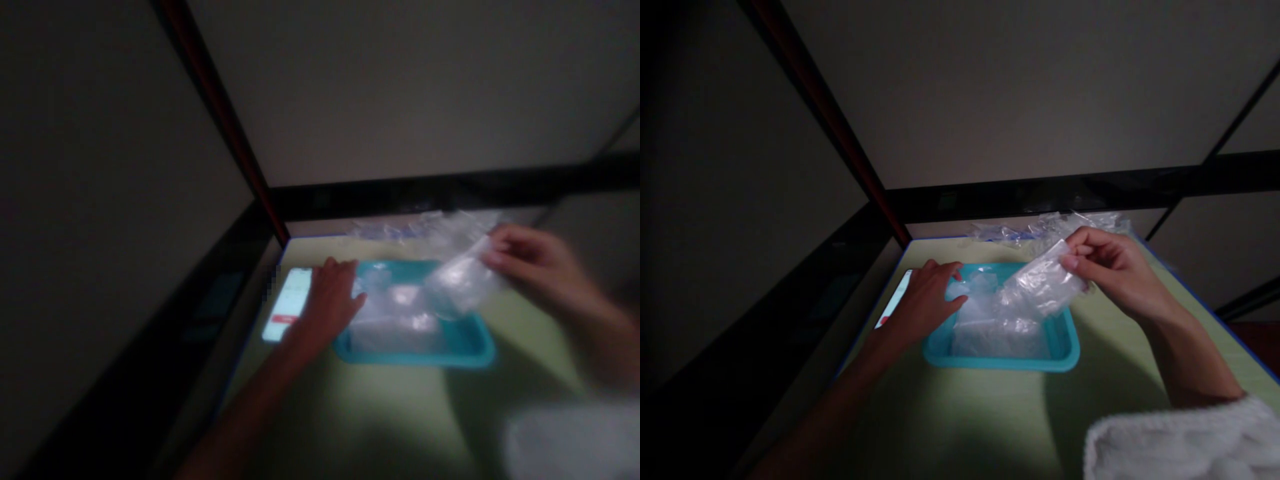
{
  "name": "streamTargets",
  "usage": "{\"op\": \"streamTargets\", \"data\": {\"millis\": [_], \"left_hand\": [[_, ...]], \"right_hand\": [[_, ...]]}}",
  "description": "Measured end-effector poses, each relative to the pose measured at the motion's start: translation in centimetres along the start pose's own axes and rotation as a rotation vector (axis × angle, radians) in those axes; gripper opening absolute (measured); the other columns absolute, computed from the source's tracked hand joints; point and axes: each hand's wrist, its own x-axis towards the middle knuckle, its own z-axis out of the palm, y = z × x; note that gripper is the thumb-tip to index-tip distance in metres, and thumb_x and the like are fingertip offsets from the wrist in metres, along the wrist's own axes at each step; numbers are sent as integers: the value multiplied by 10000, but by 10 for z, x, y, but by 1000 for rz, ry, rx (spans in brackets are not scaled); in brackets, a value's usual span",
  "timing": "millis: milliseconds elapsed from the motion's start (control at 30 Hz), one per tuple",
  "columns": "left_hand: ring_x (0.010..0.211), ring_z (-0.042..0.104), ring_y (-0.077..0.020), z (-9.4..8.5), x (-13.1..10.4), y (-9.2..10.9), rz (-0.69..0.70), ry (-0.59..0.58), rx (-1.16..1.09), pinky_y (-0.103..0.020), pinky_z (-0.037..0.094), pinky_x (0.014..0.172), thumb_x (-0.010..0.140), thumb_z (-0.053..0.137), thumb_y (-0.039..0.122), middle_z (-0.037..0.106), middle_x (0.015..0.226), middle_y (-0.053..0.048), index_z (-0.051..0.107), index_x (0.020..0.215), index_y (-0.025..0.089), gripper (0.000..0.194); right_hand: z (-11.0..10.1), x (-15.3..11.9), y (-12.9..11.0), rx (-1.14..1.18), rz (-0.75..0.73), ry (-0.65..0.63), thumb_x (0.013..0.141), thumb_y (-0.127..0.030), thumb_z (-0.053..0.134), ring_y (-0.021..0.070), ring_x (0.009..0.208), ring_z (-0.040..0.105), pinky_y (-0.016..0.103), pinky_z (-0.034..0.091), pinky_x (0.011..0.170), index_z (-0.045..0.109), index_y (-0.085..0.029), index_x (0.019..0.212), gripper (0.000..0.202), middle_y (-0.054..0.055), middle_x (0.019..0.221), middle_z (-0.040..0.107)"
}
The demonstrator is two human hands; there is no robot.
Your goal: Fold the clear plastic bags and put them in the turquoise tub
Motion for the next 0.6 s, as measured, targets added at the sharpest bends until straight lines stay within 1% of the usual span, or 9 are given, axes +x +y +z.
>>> {"op": "streamTargets", "data": {"millis": [100, 200, 267, 367, 467, 533, 567, 600], "left_hand": [[1004, 497, -311, -2, 3, 1, 2, -19, 15, -442, 348, 871, 779, 632, 255, 634, 984, -108, 535, 1120, 144, 372], [1002, 494, -294, -5, 4, 3, 36, -22, 13, -434, 337, 874, 781, 634, 238, 621, 974, -92, 541, 1071, 155, 316], [998, 493, -277, -6, 4, 3, 68, -49, 29, -424, 330, 882, 784, 632, 237, 615, 959, -73, 548, 1045, 172, 282], [1011, 490, -257, -7, 4, 1, 169, -118, 64, -406, 329, 897, 811, 605, 269, 595, 987, -65, 573, 1042, 187, 247], [1042, 485, -240, -10, 4, -2, 308, -191, 44, -370, 353, 900, 819, 589, 266, 561, 1083, -74, 606, 1031, 190, 227], [1036, 503, -234, -12, 4, -3, 382, -238, -7, -348, 374, 886, 814, 576, 224, 562, 1114, -74, 632, 978, 189, 176], [1014, 523, -229, -12, 4, -3, 410, -262, -54, -338, 385, 873, 808, 566, 197, 579, 1101, -68, 644, 932, 191, 147], [972, 550, -222, -11, 5, -3, 407, -262, -129, -324, 399, 854, 792, 568, 177, 607, 1053, -57, 655, 865, 195, 115]], "right_hand": [[-1, -1, -1, 2, -12, 1, 675, -442, 752, 78, 432, 461, 175, 361, 378, 625, -218, 631, 262, -22, 528, 540], [-1, -2, -1, 4, -22, -2, 676, -435, 754, 74, 432, 461, 171, 362, 378, 629, -219, 640, 252, -24, 531, 541], [-1, -1, 0, 10, -20, -7, 674, -436, 756, 73, 428, 461, 169, 363, 375, 628, -221, 639, 252, -26, 529, 542], [-2, -1, 1, 12, -16, -4, 680, -429, 754, 75, 426, 465, 170, 366, 376, 626, -223, 638, 246, -28, 524, 541], [-4, -1, 3, 6, -17, 17, 676, -426, 757, 75, 424, 461, 172, 360, 374, 631, -222, 647, 241, -28, 521, 538], [-7, -2, 3, 7, -12, 35, 670, -426, 762, 73, 424, 458, 172, 356, 373, 631, -221, 646, 244, -27, 525, 539], [-8, -2, 3, 7, -6, 45, 667, -426, 764, 71, 423, 456, 172, 353, 372, 630, -220, 646, 247, -27, 527, 538], [-9, -2, 4, 3, 2, 54, 667, -428, 763, 70, 423, 455, 171, 351, 372, 630, -218, 647, 249, -27, 529, 537]]}}
